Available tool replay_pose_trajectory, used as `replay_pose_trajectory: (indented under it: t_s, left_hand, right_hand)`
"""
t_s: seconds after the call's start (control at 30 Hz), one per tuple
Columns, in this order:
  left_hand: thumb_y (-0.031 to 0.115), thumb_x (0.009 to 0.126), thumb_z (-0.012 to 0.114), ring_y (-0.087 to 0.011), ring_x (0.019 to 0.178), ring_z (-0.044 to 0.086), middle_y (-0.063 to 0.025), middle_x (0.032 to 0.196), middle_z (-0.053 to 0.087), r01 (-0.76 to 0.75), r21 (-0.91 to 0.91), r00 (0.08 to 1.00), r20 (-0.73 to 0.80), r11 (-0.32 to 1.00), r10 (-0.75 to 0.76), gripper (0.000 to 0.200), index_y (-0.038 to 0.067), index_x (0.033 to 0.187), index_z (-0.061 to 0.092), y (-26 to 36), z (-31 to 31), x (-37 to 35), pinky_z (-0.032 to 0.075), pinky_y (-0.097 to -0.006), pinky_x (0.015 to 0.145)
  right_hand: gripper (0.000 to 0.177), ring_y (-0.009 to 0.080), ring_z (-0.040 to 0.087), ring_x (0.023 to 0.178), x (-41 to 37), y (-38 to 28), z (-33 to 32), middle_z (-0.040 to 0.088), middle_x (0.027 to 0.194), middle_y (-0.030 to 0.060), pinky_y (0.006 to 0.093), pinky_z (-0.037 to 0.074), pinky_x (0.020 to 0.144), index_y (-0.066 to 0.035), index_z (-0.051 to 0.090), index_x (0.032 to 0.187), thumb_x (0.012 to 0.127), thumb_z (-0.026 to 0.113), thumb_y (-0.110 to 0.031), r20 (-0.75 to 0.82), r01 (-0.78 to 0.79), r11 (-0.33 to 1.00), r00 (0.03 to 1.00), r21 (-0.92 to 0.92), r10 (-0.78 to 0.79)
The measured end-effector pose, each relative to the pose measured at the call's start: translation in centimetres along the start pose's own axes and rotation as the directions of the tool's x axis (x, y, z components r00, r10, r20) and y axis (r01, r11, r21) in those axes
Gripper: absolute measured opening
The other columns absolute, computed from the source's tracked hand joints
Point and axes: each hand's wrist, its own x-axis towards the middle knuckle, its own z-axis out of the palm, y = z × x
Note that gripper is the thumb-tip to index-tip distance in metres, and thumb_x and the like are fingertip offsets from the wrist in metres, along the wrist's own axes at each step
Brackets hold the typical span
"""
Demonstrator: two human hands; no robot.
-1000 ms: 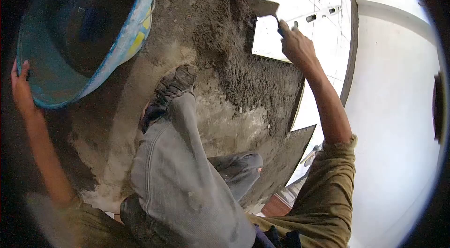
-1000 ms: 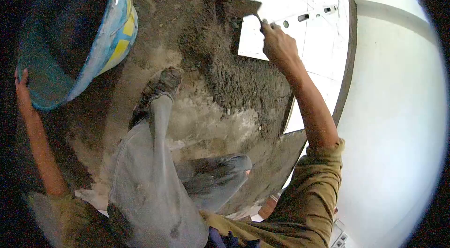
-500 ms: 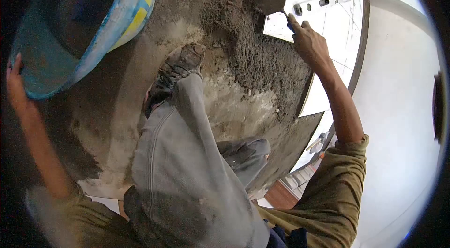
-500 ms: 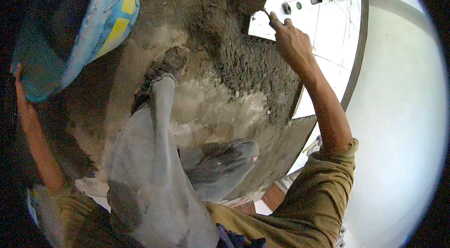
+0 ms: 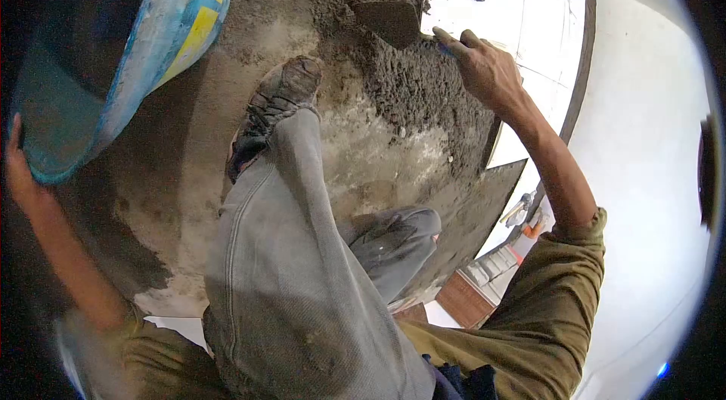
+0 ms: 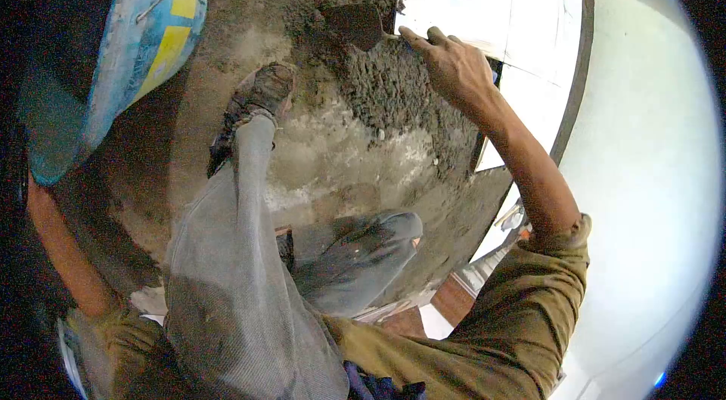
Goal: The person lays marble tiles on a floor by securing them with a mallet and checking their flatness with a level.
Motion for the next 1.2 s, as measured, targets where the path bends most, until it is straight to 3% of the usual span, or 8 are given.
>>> replay_pose_trajectory:
  t_s: [0.37,0.43,0.5,0.77,0.97,1.1,1.17,1.2]
  left_hand:
    - [0.013,0.086,0.059,-0.0409,0.112,0.056,-0.0284,0.131,0.055,0.017,0.111,1.0,-0.019,0.994,-0.015,0.051,-0.007,0.133,0.053,-2.1,-1.0,1.3,0.04,-0.0467,0.101]
    - [0.024,0.09,0.064,-0.0315,0.112,0.06,-0.017,0.127,0.059,0.278,-0.301,0.942,0.272,0.912,-0.197,0.049,0.003,0.133,0.051,-10.3,-3.8,5.7,0.049,-0.0451,0.097]
    - [0.024,0.09,0.064,-0.0307,0.113,0.059,-0.0161,0.127,0.059,0.217,-0.29,0.962,0.224,0.932,-0.154,0.05,0.005,0.134,0.05,-8.8,-3.1,4.8,0.05,-0.0448,0.096]
    - [0.024,0.09,0.064,-0.0284,0.116,0.057,-0.0145,0.13,0.056,0.289,-0.315,0.945,0.242,0.904,-0.218,0.054,0.007,0.139,0.046,-9.6,-3.4,5.0,0.048,-0.0445,0.097]
    - [0.024,0.09,0.066,-0.0308,0.119,0.055,-0.0151,0.132,0.055,0.282,-0.3,0.959,0.118,0.911,-0.258,0.06,0.008,0.143,0.042,-6.7,-1.6,2.9,0.045,-0.0454,0.1]
    - [0.024,0.09,0.067,-0.0323,0.118,0.056,-0.0155,0.133,0.055,0.423,-0.376,0.906,0.169,0.824,-0.387,0.061,0.009,0.143,0.042,-7.7,-1.9,3.1,0.045,-0.0455,0.099]
    - [0.024,0.089,0.067,-0.0322,0.118,0.056,-0.0154,0.132,0.055,0.448,-0.373,0.894,0.171,0.812,-0.414,0.061,0.009,0.143,0.042,-8.0,-2.3,3.1,0.046,-0.0456,0.099]
    - [0.025,0.089,0.066,-0.032,0.118,0.056,-0.0157,0.132,0.055,0.448,-0.392,0.894,0.181,0.804,-0.41,0.06,0.009,0.143,0.043,-8.1,-2.4,3.3,0.046,-0.0463,0.099]
  right_hand:
    - [0.053,0.0218,0.067,0.072,-2.5,8.7,-0.3,0.066,0.1,0.0078,0.0322,0.059,0.058,-0.03,0.053,0.137,0.089,0.059,-0.008,0.102,-0.12,0.982,0.985,-0.149,0.136]
    - [0.052,0.0229,0.068,0.073,-2.2,7.0,-4.7,0.066,0.101,0.0089,0.0334,0.06,0.059,-0.029,0.055,0.136,0.088,0.06,-0.008,0.091,-0.106,0.979,0.988,-0.174,0.124]
    - [0.05,0.0236,0.068,0.075,-1.8,6.2,-5.3,0.066,0.101,0.0086,0.0342,0.06,0.061,-0.028,0.058,0.133,0.087,0.061,-0.007,0.074,-0.117,0.975,0.988,-0.188,0.133]
    - [0.05,0.015,0.061,0.07,-1.0,11.1,-0.6,0.065,0.119,0.0114,0.0254,0.056,0.054,-0.026,0.059,0.133,0.092,0.052,0.002,-0.094,0.179,0.922,0.97,-0.343,-0.223]
    - [0.051,0.0136,0.059,0.066,0.1,9.6,-7.8,0.063,0.093,0.0043,0.0244,0.054,0.052,-0.025,0.054,0.137,0.092,0.056,-0.002,-0.009,0.038,0.952,0.999,-0.302,-0.042]
    - [0.054,0.0241,0.067,0.084,-0.2,6.6,-6.6,0.065,0.113,0.0115,0.0377,0.057,0.079,-0.015,0.044,0.145,0.094,0.058,-0.007,-0.2,-0.067,0.946,0.97,0.317,0.136]
    - [0.051,0.0263,0.067,0.093,0.8,5.5,-6.9,0.065,0.116,0.0183,0.0406,0.055,0.086,-0.006,0.045,0.142,0.093,0.059,-0.01,0.284,-0.314,0.898,0.931,0.309,0.228]
    - [0.05,0.0271,0.068,0.095,1.3,5.1,-6.6,0.066,0.114,0.0216,0.0412,0.054,0.086,-0.003,0.045,0.141,0.094,0.059,-0.013,0.277,-0.286,0.874,0.943,0.393,0.184]
